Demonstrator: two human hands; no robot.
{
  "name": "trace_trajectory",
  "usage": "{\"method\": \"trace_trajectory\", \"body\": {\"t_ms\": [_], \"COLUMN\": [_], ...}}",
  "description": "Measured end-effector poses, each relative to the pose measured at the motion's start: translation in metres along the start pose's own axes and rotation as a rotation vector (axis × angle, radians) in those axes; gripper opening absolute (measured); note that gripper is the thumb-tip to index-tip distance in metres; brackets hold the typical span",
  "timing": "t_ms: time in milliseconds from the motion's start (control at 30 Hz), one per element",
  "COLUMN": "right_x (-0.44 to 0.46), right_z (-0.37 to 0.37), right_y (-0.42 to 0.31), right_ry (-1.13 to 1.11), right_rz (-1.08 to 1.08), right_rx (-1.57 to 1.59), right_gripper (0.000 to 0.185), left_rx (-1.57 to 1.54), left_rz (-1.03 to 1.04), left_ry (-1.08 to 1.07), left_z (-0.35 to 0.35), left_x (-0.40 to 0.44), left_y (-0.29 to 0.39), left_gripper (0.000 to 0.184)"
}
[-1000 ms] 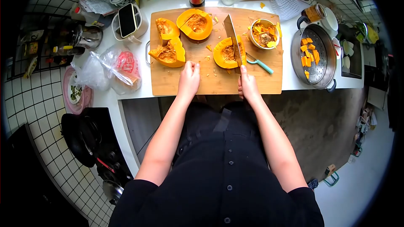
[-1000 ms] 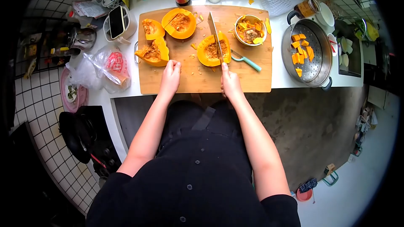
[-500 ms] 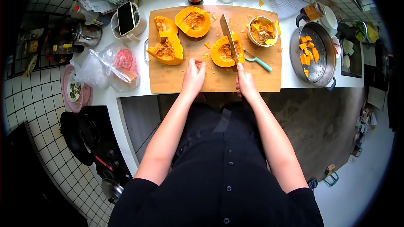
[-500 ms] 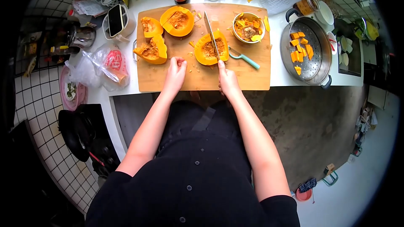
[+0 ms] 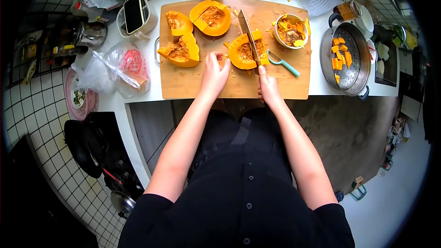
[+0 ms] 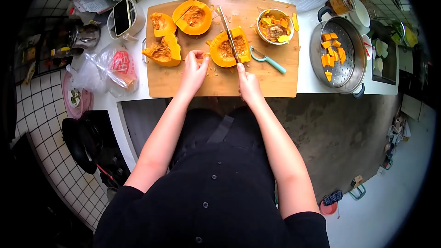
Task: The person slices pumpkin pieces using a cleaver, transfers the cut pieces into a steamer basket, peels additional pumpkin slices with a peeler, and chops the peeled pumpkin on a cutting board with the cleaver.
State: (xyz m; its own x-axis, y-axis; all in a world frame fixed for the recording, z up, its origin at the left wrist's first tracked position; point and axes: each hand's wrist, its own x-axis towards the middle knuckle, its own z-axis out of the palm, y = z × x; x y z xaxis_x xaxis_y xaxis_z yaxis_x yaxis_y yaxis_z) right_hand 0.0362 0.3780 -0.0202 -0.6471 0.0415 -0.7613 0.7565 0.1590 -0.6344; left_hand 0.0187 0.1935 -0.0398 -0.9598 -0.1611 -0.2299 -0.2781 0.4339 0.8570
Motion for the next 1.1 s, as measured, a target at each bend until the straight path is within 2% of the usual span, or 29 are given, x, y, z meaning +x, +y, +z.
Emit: {"method": "trace_trajectory", "body": {"t_ms": [67,300,367,467,533,667,767,833,933,1100], "right_x": [-0.006,-0.013,0.004,0.014,0.009,0.011,0.016,0.021,0.018,0.003], "right_z": [-0.005,-0.007,-0.006,-0.006,-0.006,-0.01,-0.008,-0.006,-0.01,-0.025], "right_y": [-0.013,-0.026,-0.009,0.0,-0.005,-0.012,-0.008,-0.002,-0.002,-0.011], "right_ry": [-0.029,0.005,0.021,0.003,-0.013,-0.008,-0.004,0.011,-0.008,-0.091], "right_rz": [0.051,-0.088,-0.007,-0.042,0.03,-0.017,-0.02,-0.086,-0.093,-0.059], "right_rx": [0.006,-0.024,-0.09,-0.119,-0.096,-0.177,-0.19,-0.197,-0.151,0.007], "right_gripper": [0.06,0.06,0.061,0.063,0.065,0.067,0.068,0.068,0.067,0.061], "left_rx": [-0.008,-0.037,0.0,0.037,0.145,0.214,0.154,0.167,0.192,0.127], "left_rz": [-0.022,-0.024,0.015,-0.012,0.093,0.388,0.422,0.445,0.45,0.238], "left_ry": [-0.019,-0.008,0.004,-0.012,0.0,0.012,-0.077,-0.085,-0.108,-0.134], "left_z": [0.003,0.005,0.006,-0.001,-0.001,0.008,0.017,0.02,0.015,0.005], "left_x": [0.001,0.01,0.013,0.012,0.013,0.033,0.05,0.056,0.056,0.031], "left_y": [0.005,-0.001,-0.004,0.001,-0.006,0.007,0.019,0.02,0.021,0.001], "left_gripper": [0.036,0.035,0.035,0.035,0.039,0.048,0.051,0.045,0.036,0.035]}}
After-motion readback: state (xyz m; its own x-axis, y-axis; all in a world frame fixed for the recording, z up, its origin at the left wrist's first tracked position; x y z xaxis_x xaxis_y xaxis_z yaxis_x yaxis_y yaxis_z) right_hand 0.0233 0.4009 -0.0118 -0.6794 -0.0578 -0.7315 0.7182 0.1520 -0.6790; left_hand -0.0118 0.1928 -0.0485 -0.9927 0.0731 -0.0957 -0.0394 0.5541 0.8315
